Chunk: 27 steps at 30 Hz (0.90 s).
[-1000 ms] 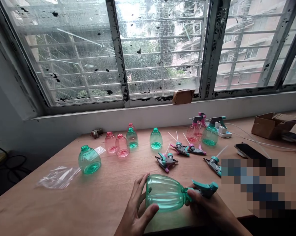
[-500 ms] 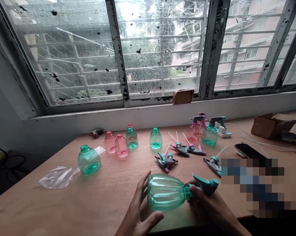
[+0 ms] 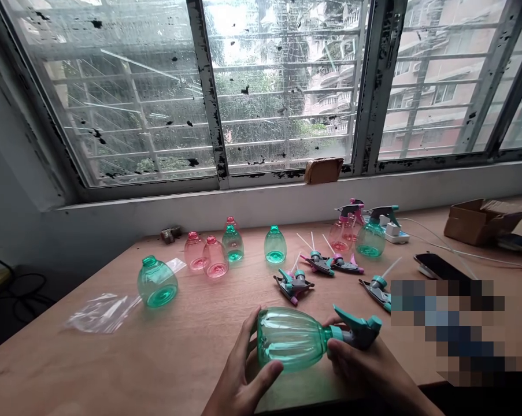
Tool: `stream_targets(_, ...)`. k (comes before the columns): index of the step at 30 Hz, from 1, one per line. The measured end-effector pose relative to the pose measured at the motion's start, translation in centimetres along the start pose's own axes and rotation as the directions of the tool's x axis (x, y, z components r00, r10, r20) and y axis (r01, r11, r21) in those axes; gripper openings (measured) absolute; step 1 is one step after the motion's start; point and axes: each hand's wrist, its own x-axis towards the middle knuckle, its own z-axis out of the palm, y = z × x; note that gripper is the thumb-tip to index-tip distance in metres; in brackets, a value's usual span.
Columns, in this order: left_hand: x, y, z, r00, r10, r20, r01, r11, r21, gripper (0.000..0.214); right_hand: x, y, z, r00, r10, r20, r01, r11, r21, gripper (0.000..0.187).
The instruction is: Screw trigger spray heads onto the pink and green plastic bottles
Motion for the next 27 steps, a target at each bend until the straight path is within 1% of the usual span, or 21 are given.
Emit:
stream_targets(9, -0.02, -0.02, -0.09, 1.0, -0.013, 0.002, 0.013, 1.0, 0.022, 0.078, -0.19, -0.26, 0.1, 1.0, -0.003, -0.012, 0.002, 0.999, -0.032, 0.042)
stream_targets(14, -0.02, 0.06, -0.07, 1.0, -0.013, 0.0, 0.013, 1.0, 0.023, 0.077, -0.23, -0.26, 0.1, 0.999, 0.022, -0.026, -0.023, 0.999, -0.028, 0.043)
stream_targets(19, 0.12, -0.09, -0.13, 1.0, -0.002, -0.006, 0.002, 0.998, 0.063, 0.076, -0.17, -0.24, 0.07, 0.999, 0.026, -0.041, -0.028, 0.999, -0.033, 0.043)
stream_targets(22, 0.1, -0.46, -0.14, 1.0, -0.008, 0.0, 0.008, 1.0, 0.03, 0.077, -0.21, -0.27, 0.08, 0.999, 0.024, -0.04, -0.026, 0.999, -0.036, 0.043)
stream_targets(25, -0.01, -0.77, -0.2, 0.998, 0.055, -0.012, -0.055, 0.998, -0.009, 0.089, -0.28, -0.41, 0.15, 0.999, 0.015, -0.036, -0.017, 0.999, -0.043, 0.043)
stream_targets(27, -0.05, -0.84, -0.34, 0.995, 0.097, 0.01, -0.098, 0.994, 0.05, 0.09, -0.29, -0.55, 0.21, 0.999, 0.007, -0.035, -0.009, 0.999, -0.052, 0.041)
